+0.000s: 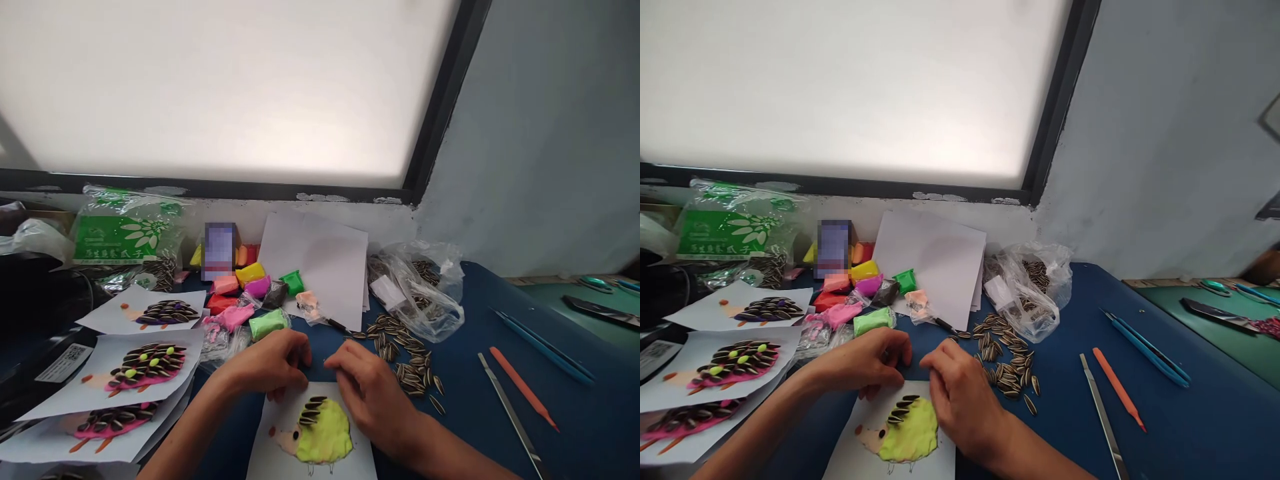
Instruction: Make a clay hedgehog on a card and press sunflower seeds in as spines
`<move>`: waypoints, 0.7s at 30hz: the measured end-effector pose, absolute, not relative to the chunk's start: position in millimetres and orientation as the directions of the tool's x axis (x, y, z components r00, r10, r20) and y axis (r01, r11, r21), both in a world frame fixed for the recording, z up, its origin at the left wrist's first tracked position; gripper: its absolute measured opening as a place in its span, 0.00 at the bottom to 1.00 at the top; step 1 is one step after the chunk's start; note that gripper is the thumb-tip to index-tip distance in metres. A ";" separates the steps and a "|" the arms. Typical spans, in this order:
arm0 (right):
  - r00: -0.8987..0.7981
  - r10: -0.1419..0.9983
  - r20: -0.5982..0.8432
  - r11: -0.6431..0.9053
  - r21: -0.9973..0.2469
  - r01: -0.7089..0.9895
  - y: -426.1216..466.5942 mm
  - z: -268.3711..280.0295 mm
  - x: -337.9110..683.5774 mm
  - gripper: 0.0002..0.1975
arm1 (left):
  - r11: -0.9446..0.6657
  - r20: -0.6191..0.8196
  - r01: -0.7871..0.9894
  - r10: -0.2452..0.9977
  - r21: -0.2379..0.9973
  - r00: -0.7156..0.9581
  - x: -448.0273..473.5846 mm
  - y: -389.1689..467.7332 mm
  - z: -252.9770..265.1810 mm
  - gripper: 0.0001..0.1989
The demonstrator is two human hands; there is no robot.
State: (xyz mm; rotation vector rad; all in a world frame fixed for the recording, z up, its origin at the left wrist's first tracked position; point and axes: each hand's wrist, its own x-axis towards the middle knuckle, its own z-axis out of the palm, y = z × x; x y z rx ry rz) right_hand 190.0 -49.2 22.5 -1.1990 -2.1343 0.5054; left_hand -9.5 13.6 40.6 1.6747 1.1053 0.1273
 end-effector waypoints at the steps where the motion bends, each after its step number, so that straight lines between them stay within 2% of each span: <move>1: -0.355 0.868 0.348 0.496 -0.578 0.648 -43.9 23.7 194.2 0.11 | -0.002 -0.422 0.599 0.706 0.801 0.568 -9.4 13.7 40.8 0.09; 5: -0.233 0.926 0.298 0.352 -0.453 0.819 -24.1 32.0 212.5 0.08 | -0.035 -0.428 0.633 0.707 0.774 0.563 -8.1 13.1 42.0 0.03; 8: -0.226 0.951 0.209 0.292 -0.376 0.880 -18.5 36.6 218.8 0.07 | -0.055 -0.417 0.654 0.730 0.754 0.542 -7.2 11.5 43.1 0.04; 12: -0.228 0.964 0.135 0.259 -0.301 0.918 -19.8 35.9 214.1 0.04 | -0.077 -0.381 0.680 0.780 0.729 0.496 -6.1 9.8 46.7 0.12; 17: -0.220 0.970 0.100 0.239 -0.247 0.939 -19.7 35.9 209.1 0.05 | -0.285 -0.287 0.767 0.808 0.575 0.515 -2.4 8.1 53.9 0.05; 21: -0.232 0.965 0.122 0.252 -0.200 0.947 -17.2 38.8 211.5 0.10 | -0.331 -0.273 0.760 0.793 0.559 0.545 -1.7 7.6 54.7 0.05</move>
